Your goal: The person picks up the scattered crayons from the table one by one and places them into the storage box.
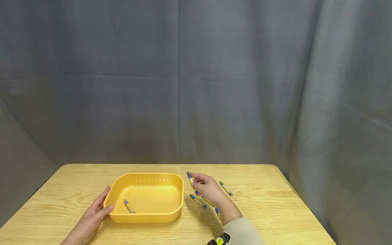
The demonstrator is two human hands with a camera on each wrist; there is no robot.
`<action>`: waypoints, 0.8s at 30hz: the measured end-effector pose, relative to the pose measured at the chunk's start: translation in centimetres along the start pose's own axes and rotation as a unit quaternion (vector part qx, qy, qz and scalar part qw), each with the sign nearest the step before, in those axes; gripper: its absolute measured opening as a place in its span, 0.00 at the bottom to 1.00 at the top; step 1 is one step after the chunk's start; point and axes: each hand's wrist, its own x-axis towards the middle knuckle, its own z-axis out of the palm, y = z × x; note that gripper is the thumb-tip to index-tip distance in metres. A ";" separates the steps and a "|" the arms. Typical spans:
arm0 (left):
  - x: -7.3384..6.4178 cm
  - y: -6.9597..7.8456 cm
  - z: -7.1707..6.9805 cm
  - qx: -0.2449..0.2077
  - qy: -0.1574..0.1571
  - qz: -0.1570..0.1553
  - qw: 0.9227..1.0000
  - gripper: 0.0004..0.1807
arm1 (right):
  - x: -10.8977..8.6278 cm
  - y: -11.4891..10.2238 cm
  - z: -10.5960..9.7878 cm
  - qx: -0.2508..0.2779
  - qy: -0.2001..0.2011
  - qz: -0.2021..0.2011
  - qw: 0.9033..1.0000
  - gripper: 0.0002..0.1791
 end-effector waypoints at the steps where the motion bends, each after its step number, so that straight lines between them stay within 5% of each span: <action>1: 0.0 0.0 0.0 -0.003 -0.003 0.001 1.000 0.38 | 0.3 -0.3 0.4 0.001 0.001 0.001 1.000 0.23; 24: 0.0 -0.2 0.0 -0.032 -0.022 0.023 0.999 0.37 | 5.5 -2.5 10.1 0.126 -0.055 0.029 0.990 0.24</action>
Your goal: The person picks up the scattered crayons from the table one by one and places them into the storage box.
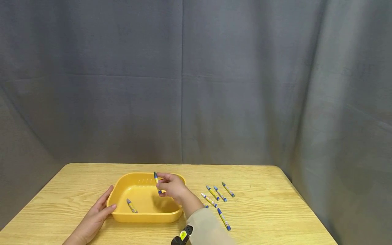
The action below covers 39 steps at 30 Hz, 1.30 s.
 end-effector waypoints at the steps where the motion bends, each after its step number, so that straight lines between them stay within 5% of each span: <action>1: 0.0 0.0 0.1 0.001 0.003 -0.004 1.000 0.38 | 0.2 0.2 0.4 0.004 -0.001 0.002 1.000 0.24; 16: 0.1 0.1 0.5 0.012 0.017 -0.005 1.000 0.38 | 2.9 2.1 5.2 -0.076 0.003 0.048 0.996 0.22; 23: 0.0 0.1 0.5 0.015 0.020 -0.004 1.000 0.37 | 2.7 2.5 6.6 -0.182 0.009 0.075 0.980 0.22; 39: -0.1 0.1 0.4 -0.009 -0.002 0.002 1.000 0.37 | 1.8 1.3 7.9 -0.301 -0.006 0.094 0.949 0.22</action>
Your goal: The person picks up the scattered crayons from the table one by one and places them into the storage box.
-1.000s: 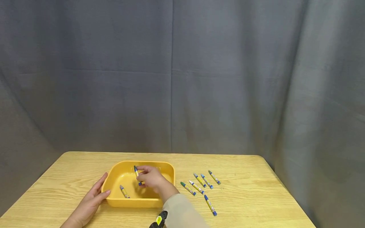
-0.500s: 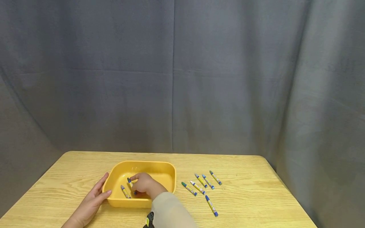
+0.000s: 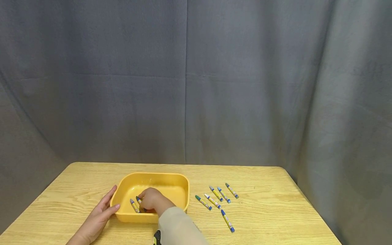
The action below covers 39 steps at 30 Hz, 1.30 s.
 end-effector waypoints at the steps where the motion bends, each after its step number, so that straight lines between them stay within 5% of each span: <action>1: 0.0 0.0 0.0 0.000 0.000 0.000 1.000 0.37 | 0.0 0.0 0.0 -0.006 -0.001 0.000 1.000 0.22; 8: 0.0 -0.1 0.2 0.001 0.003 -0.011 1.000 0.37 | 0.0 0.4 -0.3 -0.010 -0.001 -0.002 1.000 0.23; 14: -0.1 -0.2 0.2 0.003 0.000 -0.011 1.000 0.37 | 0.0 1.2 -2.1 -0.002 0.003 -0.058 0.998 0.23; 22: -0.2 -0.2 0.1 0.007 0.006 -0.008 1.000 0.38 | -0.8 2.1 -6.2 0.050 -0.017 -0.101 0.993 0.22; 29: -0.1 0.0 -0.1 0.015 0.002 0.006 1.000 0.37 | -2.0 3.6 -10.6 0.022 0.003 -0.117 0.993 0.21; 39: 0.1 0.0 0.0 0.018 0.007 -0.016 1.000 0.38 | -4.4 8.9 -15.8 0.010 0.057 -0.086 0.995 0.22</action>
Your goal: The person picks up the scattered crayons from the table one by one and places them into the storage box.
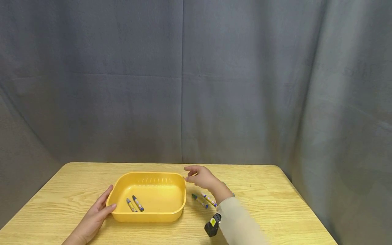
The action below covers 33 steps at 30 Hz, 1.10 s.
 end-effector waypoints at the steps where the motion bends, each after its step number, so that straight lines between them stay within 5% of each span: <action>1: 0.0 0.0 0.0 0.001 -0.002 0.001 1.000 0.38 | -0.3 0.6 -0.5 0.001 0.005 0.003 1.000 0.22; 13: -0.3 0.2 0.0 -0.002 -0.005 0.010 1.000 0.37 | -3.5 7.1 -4.6 0.035 0.073 0.075 0.994 0.22; 33: -1.1 -0.1 -0.4 0.001 -0.007 0.015 1.000 0.36 | -4.9 13.0 -4.9 -0.033 0.128 0.147 0.980 0.27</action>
